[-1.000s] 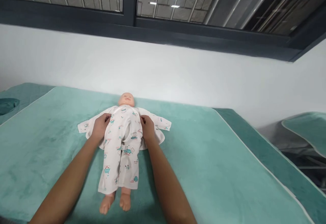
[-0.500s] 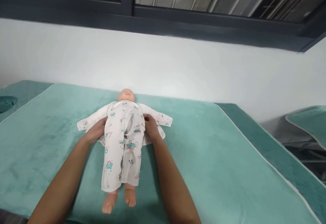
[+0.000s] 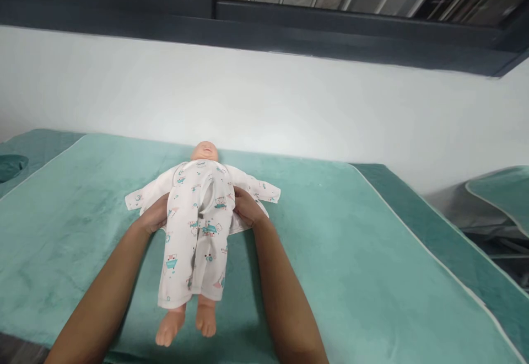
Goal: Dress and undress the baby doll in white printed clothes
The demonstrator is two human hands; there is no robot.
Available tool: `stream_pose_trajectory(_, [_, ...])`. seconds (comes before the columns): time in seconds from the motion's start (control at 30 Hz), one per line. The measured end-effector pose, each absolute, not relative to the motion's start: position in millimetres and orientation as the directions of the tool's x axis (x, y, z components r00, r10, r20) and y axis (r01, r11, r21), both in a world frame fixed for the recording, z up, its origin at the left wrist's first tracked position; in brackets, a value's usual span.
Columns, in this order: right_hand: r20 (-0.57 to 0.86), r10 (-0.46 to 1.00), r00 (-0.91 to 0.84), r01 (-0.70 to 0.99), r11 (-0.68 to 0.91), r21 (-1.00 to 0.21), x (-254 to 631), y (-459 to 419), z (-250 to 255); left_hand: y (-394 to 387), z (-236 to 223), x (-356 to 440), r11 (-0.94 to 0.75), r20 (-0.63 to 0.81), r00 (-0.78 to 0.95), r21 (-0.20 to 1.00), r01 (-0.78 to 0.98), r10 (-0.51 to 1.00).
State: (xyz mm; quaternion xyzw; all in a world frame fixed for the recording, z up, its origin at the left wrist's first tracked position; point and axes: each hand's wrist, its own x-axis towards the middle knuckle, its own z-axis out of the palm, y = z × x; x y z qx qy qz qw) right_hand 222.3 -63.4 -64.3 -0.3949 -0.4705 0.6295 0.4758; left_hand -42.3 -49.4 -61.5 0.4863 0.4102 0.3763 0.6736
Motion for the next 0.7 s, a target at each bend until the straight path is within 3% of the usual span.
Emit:
stream_pose_trajectory(0.17, [-0.126,0.98,-0.157,-0.209,-0.157,-0.965,219.8,-64.7,-65.9,-53.6,-60.0,-39.3,0.325,-0.239,0.381,0.928,-0.179,0.893])
stream_pose_trajectory(0.4, [-0.114,0.984,-0.137,-0.217,-0.143,-0.966,218.1,-66.0,-63.4,-54.6,-59.9,-38.1,0.304,-0.228,0.383,0.941,-0.151,0.895])
stream_pose_trajectory(0.57, [-0.006,0.968,-0.25,-0.07,-0.024,-0.997,223.0,-66.3,-57.5,-58.8,-53.7,-37.4,0.245,-0.178,0.383,0.96,-0.134,0.907])
stream_pose_trajectory(0.7, [0.051,0.97,-0.238,-0.003,0.052,-0.999,223.1,-66.6,-58.3,-60.5,-51.3,-35.4,0.232,-0.163,0.394,0.964,-0.134,0.904])
